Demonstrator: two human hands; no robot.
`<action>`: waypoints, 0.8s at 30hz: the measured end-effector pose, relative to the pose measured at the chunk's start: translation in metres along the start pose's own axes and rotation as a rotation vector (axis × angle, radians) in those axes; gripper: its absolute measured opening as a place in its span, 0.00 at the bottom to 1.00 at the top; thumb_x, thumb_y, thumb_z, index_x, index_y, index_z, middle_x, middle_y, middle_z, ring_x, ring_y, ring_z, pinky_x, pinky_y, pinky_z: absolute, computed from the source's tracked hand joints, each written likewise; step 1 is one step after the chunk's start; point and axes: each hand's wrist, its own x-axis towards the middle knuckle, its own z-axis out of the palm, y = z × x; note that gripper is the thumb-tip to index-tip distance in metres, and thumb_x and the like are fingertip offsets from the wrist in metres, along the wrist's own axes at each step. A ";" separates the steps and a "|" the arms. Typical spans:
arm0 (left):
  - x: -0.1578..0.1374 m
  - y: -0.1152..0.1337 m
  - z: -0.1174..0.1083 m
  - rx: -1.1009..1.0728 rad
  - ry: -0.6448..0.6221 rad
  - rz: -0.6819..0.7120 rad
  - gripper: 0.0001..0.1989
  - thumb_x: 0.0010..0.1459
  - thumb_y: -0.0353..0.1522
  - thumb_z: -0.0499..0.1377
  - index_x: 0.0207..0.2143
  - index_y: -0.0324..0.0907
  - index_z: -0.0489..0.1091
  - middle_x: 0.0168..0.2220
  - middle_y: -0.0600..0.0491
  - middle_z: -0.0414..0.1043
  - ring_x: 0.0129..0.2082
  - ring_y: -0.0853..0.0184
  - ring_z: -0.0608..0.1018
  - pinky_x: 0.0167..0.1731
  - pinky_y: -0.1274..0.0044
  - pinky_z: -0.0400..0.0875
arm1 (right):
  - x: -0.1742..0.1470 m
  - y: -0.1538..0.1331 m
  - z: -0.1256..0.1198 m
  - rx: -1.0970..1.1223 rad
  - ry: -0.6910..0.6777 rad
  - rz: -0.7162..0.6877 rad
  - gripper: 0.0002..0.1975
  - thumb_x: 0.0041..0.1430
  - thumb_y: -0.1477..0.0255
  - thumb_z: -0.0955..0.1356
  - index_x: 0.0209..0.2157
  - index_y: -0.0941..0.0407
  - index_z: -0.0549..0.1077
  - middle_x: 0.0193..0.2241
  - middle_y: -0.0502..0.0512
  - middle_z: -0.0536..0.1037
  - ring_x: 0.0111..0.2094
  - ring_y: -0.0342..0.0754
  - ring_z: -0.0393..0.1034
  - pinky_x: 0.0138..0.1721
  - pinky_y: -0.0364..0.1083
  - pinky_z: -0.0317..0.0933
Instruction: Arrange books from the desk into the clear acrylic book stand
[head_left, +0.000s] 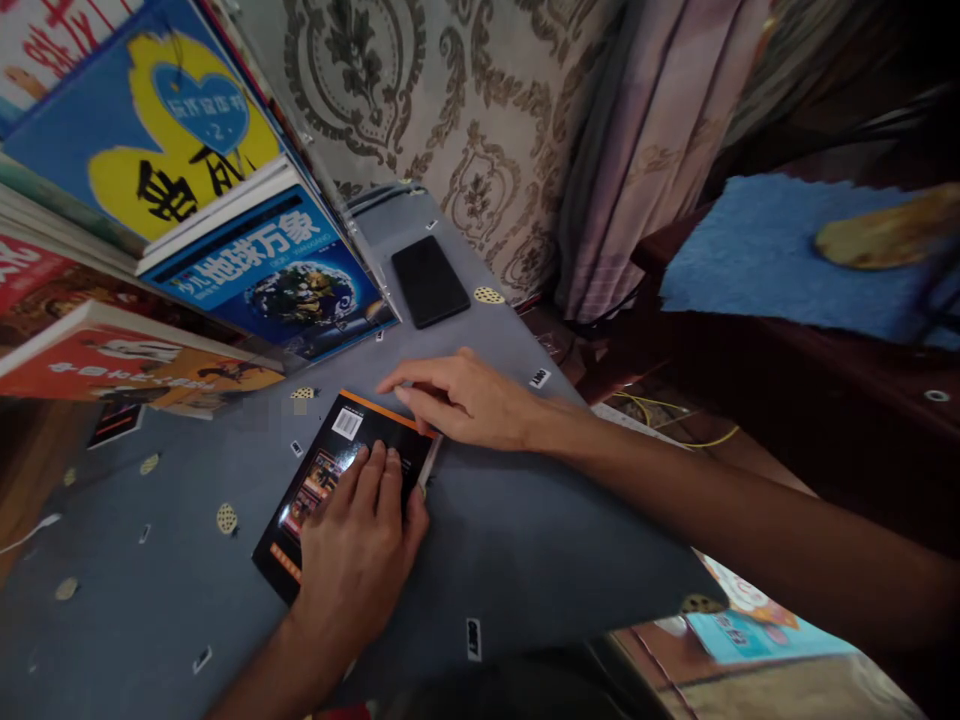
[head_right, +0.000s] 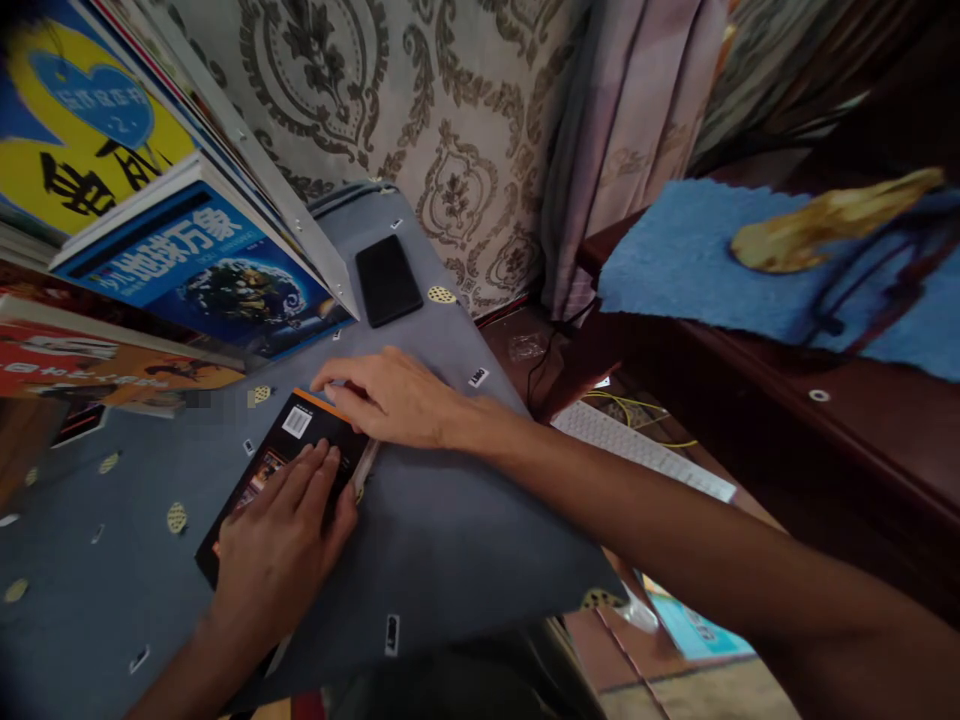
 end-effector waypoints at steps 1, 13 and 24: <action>0.000 0.001 0.000 0.006 0.001 -0.001 0.17 0.68 0.31 0.51 0.44 0.30 0.77 0.43 0.41 0.82 0.41 0.53 0.84 0.31 0.68 0.82 | 0.000 0.000 0.000 -0.020 -0.015 -0.009 0.15 0.67 0.75 0.61 0.47 0.58 0.77 0.21 0.46 0.75 0.25 0.42 0.69 0.34 0.42 0.58; -0.002 0.003 -0.001 0.030 -0.023 -0.025 0.17 0.67 0.32 0.52 0.45 0.28 0.76 0.44 0.39 0.81 0.42 0.53 0.84 0.32 0.67 0.82 | 0.002 0.006 0.006 -0.201 -0.136 -0.028 0.15 0.67 0.74 0.61 0.47 0.57 0.78 0.27 0.50 0.80 0.27 0.44 0.70 0.35 0.43 0.58; -0.009 -0.007 -0.004 -0.095 -0.072 -0.033 0.16 0.66 0.32 0.52 0.46 0.31 0.76 0.47 0.35 0.80 0.46 0.50 0.83 0.39 0.62 0.82 | 0.003 0.008 0.010 -0.001 -0.105 0.005 0.15 0.64 0.75 0.61 0.46 0.59 0.78 0.18 0.45 0.75 0.21 0.41 0.69 0.29 0.40 0.60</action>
